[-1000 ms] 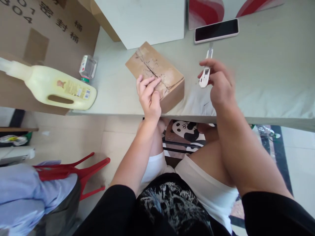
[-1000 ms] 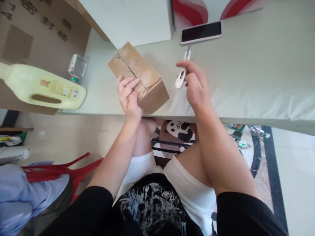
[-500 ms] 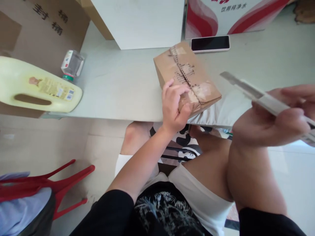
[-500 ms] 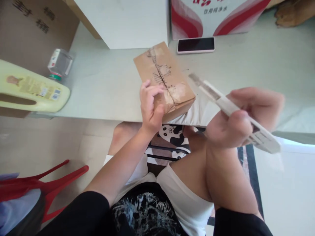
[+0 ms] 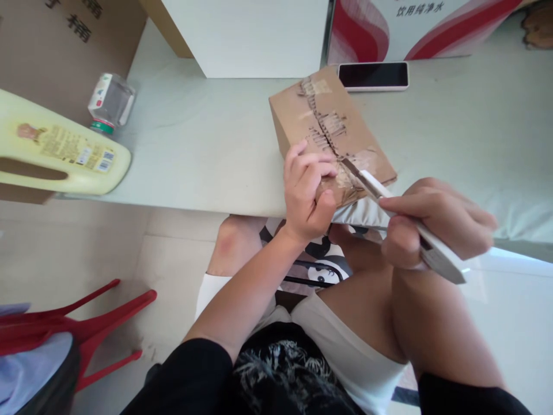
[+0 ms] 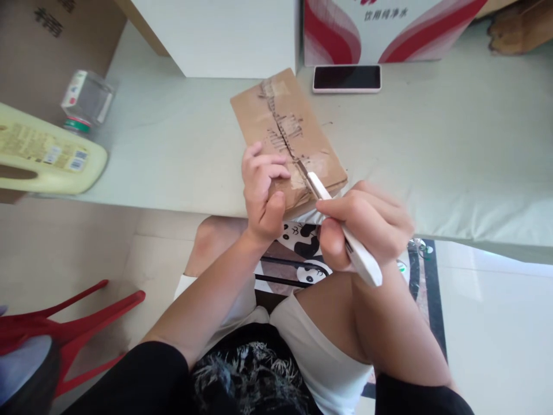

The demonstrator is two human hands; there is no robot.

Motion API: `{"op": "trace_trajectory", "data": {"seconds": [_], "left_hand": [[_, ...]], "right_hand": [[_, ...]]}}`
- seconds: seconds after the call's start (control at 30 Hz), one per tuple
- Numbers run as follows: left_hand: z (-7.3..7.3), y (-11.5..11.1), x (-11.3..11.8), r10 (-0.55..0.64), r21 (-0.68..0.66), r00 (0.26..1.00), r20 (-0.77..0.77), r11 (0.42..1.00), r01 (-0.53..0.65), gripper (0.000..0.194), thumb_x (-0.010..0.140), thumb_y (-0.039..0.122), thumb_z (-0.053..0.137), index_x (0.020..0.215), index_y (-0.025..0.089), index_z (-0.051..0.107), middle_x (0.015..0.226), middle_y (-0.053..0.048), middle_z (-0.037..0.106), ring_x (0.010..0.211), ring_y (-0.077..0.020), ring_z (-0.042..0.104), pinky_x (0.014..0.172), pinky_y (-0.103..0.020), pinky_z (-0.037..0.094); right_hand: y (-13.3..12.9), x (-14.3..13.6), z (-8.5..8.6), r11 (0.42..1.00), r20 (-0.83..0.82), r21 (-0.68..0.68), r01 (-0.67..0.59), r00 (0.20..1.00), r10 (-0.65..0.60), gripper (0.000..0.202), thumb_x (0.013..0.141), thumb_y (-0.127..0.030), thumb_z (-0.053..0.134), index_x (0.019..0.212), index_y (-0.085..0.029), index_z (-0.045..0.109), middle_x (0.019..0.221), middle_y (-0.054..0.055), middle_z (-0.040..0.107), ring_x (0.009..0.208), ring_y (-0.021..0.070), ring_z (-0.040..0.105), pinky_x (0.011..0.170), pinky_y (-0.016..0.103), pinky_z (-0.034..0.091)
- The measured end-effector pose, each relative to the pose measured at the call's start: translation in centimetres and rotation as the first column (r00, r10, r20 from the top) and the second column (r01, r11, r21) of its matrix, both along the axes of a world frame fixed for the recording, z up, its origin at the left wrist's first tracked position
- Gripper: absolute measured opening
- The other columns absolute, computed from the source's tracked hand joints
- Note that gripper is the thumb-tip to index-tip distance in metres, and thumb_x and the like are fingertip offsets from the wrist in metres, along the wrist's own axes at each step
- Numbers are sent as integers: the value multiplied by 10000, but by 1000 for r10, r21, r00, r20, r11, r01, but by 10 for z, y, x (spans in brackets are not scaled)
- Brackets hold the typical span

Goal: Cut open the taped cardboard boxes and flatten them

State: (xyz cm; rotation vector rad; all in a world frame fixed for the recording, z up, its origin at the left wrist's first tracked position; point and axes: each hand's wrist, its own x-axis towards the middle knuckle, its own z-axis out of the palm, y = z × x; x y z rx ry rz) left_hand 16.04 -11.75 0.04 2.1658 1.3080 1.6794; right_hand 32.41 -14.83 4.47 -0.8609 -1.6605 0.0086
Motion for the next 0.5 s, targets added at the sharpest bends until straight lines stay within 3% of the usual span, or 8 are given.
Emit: {"op": "trace_trajectory", "data": {"seconds": [0.17,0.33,0.5], "left_hand": [[-3,0,-1,26,-83,997,-78,996,-33,392,1010,513,288,973,265,590,1076,-73,687,1214,-286,619,1237,-616,318],[-1,-2,-1,43,17,997,-70,999,-42,312,1006,434,293,985,267,556,1043,-69,669,1161,-279,632,1199,-595,367],[1,-3,0,49,-5,995,-82,999,-50,238,976,392,331,978,275,538,1034,-63,671,1095,-264,638,1191,-573,378]], "right_hand": [[8,-1,-5,998,-140,-57,-37,990,29,198,906,-375,558,745,-291,638,511,-26,448,441,154,448,440,328,290],[18,-4,-11,995,-313,20,-93,945,95,204,874,-387,566,723,-275,645,493,-32,425,412,144,398,425,312,230],[11,-8,-7,996,-353,-38,-81,934,62,156,847,-321,572,729,-268,660,529,-27,469,441,149,432,439,314,252]]}}
